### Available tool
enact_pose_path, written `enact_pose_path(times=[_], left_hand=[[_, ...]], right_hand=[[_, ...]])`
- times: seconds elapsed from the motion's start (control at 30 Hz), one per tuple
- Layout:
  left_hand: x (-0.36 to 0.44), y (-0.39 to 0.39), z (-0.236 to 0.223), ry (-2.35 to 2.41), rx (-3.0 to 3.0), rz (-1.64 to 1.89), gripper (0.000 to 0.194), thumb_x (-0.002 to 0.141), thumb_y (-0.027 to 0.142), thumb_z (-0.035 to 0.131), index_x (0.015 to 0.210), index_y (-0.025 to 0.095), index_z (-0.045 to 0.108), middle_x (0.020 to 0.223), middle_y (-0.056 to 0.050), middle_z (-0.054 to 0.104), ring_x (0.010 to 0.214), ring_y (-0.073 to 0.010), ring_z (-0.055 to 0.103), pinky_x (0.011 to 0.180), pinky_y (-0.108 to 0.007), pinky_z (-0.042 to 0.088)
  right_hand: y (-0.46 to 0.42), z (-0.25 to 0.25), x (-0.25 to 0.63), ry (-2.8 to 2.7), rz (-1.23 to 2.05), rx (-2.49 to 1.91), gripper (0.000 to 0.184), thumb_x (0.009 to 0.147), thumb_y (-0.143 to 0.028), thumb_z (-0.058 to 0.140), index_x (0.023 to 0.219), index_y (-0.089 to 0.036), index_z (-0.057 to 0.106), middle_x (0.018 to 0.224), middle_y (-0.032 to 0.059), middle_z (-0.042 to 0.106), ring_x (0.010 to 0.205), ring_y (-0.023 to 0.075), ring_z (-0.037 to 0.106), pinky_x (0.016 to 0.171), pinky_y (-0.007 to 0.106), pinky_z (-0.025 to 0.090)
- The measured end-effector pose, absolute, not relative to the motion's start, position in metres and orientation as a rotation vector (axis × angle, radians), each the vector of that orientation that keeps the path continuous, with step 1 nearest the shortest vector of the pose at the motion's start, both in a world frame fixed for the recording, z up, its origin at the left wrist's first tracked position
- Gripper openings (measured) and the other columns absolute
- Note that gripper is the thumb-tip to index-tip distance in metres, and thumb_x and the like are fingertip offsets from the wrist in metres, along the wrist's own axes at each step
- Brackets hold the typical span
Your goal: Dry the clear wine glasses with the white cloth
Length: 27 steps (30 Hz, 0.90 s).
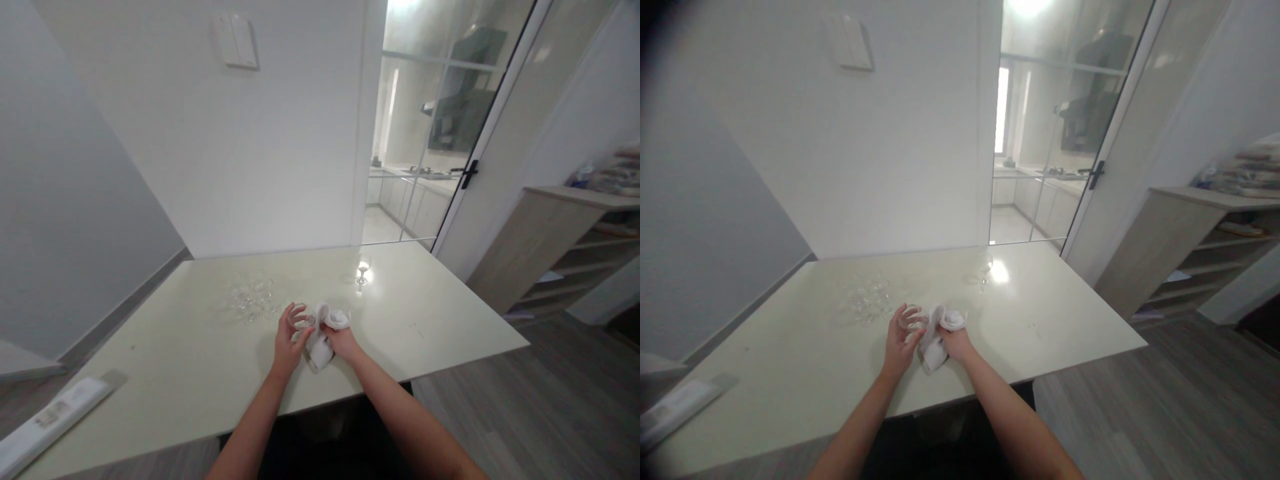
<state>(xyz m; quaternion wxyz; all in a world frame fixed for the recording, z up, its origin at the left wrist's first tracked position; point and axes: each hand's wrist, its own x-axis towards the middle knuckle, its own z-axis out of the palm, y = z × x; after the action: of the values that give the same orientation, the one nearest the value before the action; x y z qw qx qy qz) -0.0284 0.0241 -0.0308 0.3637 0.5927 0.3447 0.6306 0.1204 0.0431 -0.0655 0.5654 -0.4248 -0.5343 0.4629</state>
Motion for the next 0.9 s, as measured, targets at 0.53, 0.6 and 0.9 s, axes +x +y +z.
enact_pose_path(times=[0.53,0.6,0.9], left_hand=[[-0.023,0.023,0.011,1.070,1.489,1.985,0.073,0.074,0.025,0.073,0.135,0.028,0.033,0.120,-0.010,0.053,0.094,-0.0156,0.062,0.073,-0.028,0.053],[-0.015,0.022,0.030,1.020,1.510,1.991,0.074,0.074,0.024,0.072,0.136,0.029,0.032,0.122,-0.010,0.052,0.095,-0.0158,0.061,0.076,-0.029,0.052],[0.062,0.046,0.052,0.965,1.810,1.087,0.062,0.072,0.027,0.072,0.126,0.026,0.043,0.118,-0.009,0.058,0.088,-0.0166,0.062,0.075,-0.032,0.051]], right_hand=[[0.032,-0.057,0.120,-1.427,1.031,-1.042,0.021,0.080,-0.035,0.058,0.095,-0.023,0.068,0.103,0.0041,0.070,0.099,0.0202,0.064,0.096,0.038,0.046],[0.032,-0.053,0.119,-1.471,1.027,-1.000,0.022,0.080,-0.032,0.058,0.098,-0.023,0.068,0.105,0.0041,0.070,0.101,0.0201,0.063,0.098,0.038,0.044],[0.033,-0.062,0.124,-1.643,0.831,-1.078,0.037,0.079,-0.021,0.052,0.114,-0.018,0.060,0.117,0.0087,0.065,0.114,0.0232,0.056,0.101,0.036,0.042]])
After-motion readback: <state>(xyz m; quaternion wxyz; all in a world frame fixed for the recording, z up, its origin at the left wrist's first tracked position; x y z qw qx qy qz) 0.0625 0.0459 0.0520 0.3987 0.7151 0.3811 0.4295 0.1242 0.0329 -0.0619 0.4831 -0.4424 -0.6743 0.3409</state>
